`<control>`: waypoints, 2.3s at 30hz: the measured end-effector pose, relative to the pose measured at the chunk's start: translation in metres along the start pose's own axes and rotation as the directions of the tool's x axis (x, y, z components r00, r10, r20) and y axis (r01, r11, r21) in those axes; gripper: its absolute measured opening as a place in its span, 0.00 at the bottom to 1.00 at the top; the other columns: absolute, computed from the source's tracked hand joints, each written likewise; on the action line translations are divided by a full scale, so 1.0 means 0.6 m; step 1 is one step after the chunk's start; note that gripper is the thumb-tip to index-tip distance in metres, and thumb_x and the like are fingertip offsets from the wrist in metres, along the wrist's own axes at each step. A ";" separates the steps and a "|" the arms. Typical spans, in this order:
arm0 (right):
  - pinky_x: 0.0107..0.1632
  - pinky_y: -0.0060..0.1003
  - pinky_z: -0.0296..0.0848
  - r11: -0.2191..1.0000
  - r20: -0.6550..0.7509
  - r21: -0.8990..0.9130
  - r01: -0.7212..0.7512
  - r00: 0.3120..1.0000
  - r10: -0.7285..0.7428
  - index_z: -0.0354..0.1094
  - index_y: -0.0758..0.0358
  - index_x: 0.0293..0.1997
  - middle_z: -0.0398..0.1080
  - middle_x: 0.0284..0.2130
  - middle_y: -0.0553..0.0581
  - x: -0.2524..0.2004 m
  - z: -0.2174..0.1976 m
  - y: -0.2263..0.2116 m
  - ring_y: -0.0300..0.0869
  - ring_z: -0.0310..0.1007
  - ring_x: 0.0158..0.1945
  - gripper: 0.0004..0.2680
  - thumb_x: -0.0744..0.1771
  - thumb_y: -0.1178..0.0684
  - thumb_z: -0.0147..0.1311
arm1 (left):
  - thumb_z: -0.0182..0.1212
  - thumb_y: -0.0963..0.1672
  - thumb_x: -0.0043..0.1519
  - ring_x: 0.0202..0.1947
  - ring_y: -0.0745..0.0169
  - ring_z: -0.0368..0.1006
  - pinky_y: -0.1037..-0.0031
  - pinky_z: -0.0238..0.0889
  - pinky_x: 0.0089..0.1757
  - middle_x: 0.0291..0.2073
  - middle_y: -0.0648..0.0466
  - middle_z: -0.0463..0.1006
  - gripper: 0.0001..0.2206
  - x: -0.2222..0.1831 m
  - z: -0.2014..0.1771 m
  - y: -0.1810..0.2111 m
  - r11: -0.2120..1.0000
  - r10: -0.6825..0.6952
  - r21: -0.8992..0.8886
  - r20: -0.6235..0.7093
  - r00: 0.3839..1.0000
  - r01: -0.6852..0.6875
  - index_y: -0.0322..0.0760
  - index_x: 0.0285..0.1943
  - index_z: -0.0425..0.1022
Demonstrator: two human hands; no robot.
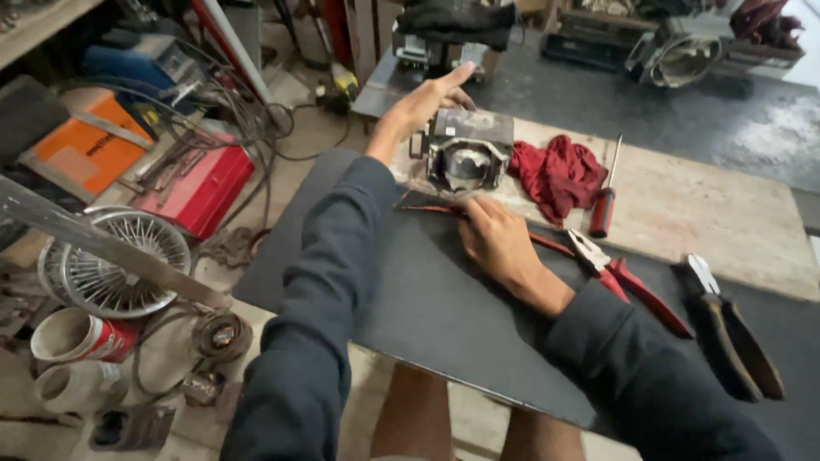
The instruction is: Repairing a copper-wound electrical component using pliers and hands
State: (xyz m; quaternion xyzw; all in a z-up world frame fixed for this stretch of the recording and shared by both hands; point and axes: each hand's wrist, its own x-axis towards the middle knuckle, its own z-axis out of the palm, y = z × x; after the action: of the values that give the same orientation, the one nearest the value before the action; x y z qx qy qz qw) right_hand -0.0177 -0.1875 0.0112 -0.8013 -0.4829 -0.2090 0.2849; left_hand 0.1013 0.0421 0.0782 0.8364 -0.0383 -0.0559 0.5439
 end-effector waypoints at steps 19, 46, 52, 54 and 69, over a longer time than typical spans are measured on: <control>0.39 0.43 0.74 0.917 0.586 0.384 0.109 0.739 -0.333 0.62 0.67 0.42 0.70 0.37 0.59 -0.130 -0.257 -0.245 0.52 0.74 0.36 0.06 0.65 0.57 0.51 | 0.45 0.58 0.66 0.34 0.53 0.78 0.56 0.57 0.53 0.39 0.51 0.85 0.28 -0.104 0.047 0.009 0.798 0.514 0.580 -0.514 0.687 -0.164 0.35 0.45 0.82; 0.32 0.50 0.78 0.967 0.355 -0.209 -0.146 0.910 0.214 0.65 0.53 0.47 0.70 0.29 0.53 -0.104 -0.199 -0.123 0.55 0.78 0.33 0.05 0.69 0.49 0.52 | 0.57 0.46 0.61 0.23 0.59 0.81 0.64 0.73 0.28 0.22 0.64 0.76 0.03 -0.112 0.203 -0.136 0.360 0.629 0.897 -0.435 0.644 0.254 0.54 0.39 0.75; 0.31 0.48 0.78 0.978 0.271 -0.139 -0.154 0.944 0.187 0.69 0.51 0.44 0.70 0.27 0.52 -0.110 -0.203 -0.117 0.53 0.78 0.36 0.04 0.67 0.50 0.56 | 0.53 0.60 0.63 0.32 0.36 0.81 0.44 0.70 0.33 0.24 0.47 0.81 0.22 -0.185 0.130 0.010 0.761 0.455 0.648 -0.566 0.688 0.029 0.46 0.30 0.78; 0.31 0.41 0.72 0.986 0.227 0.018 -0.168 0.961 0.159 0.71 0.60 0.46 0.76 0.35 0.53 -0.108 -0.201 -0.118 0.49 0.75 0.28 0.08 0.64 0.57 0.59 | 0.59 0.49 0.63 0.25 0.64 0.68 0.71 0.66 0.28 0.28 0.53 0.76 0.10 -0.124 0.084 0.017 0.672 0.664 0.739 -0.567 0.487 -0.057 0.41 0.36 0.79; 0.39 0.41 0.76 0.998 0.383 0.029 -0.063 0.923 0.047 0.67 0.62 0.54 0.74 0.42 0.54 -0.122 -0.189 -0.103 0.49 0.76 0.43 0.17 0.60 0.60 0.55 | 0.64 0.49 0.55 0.61 0.37 0.70 0.31 0.29 0.67 0.58 0.33 0.74 0.32 0.111 -0.033 -0.073 0.746 -0.372 0.396 -0.418 0.829 0.535 0.18 0.62 0.67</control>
State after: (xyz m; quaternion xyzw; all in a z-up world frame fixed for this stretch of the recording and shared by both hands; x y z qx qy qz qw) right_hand -0.1124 -0.2874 0.0673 -0.8339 -0.5104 -0.0309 0.2076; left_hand 0.1703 0.0695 0.0428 0.9285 0.2423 -0.0435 0.2781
